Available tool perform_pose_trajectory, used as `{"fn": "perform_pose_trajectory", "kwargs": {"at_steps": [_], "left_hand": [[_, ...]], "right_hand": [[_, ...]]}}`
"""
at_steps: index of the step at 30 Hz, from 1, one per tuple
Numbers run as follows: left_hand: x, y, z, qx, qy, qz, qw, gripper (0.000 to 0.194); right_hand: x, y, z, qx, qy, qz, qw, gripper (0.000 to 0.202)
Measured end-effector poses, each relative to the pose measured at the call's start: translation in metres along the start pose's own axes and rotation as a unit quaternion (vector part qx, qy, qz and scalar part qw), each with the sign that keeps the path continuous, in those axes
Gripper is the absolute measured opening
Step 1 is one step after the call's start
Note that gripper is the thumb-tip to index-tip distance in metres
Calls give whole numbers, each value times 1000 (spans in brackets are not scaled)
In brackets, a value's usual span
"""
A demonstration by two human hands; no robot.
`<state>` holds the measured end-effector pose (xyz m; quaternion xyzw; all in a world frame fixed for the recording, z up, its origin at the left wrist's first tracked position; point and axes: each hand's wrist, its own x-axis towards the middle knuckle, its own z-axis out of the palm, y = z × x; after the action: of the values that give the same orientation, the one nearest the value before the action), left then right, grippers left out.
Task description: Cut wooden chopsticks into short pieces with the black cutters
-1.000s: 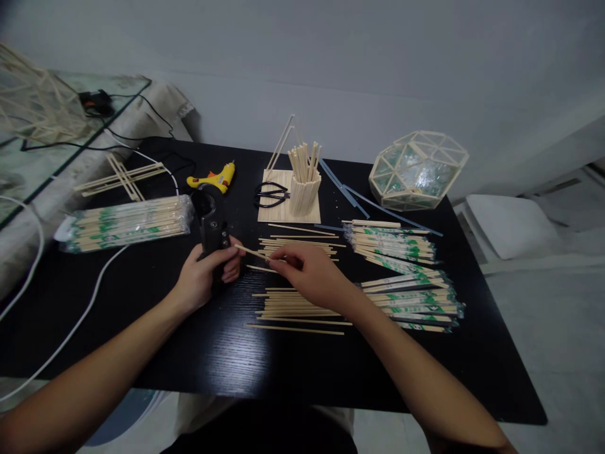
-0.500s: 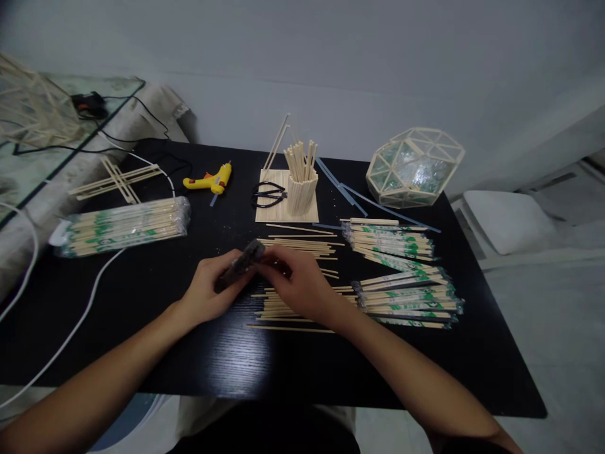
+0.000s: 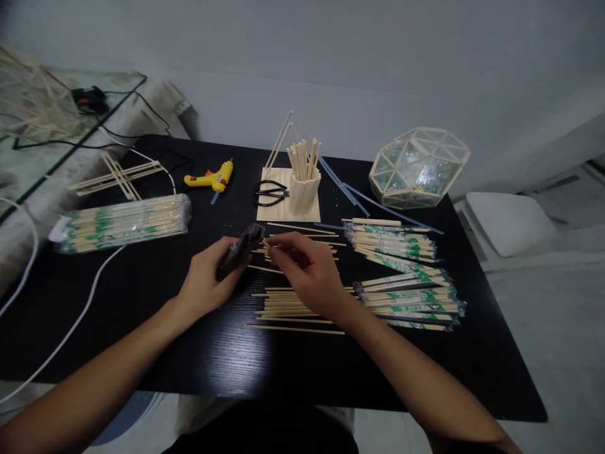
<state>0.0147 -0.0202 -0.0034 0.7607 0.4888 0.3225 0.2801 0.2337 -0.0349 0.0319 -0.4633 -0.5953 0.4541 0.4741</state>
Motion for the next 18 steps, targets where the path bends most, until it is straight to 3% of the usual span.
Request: {"fn": "perform_pose_trajectory", "kwargs": {"at_steps": [18], "left_hand": [[0, 1, -1, -5, -33, 11, 999, 21]], "right_hand": [[0, -8, -1, -58, -36, -31, 997, 15]]}}
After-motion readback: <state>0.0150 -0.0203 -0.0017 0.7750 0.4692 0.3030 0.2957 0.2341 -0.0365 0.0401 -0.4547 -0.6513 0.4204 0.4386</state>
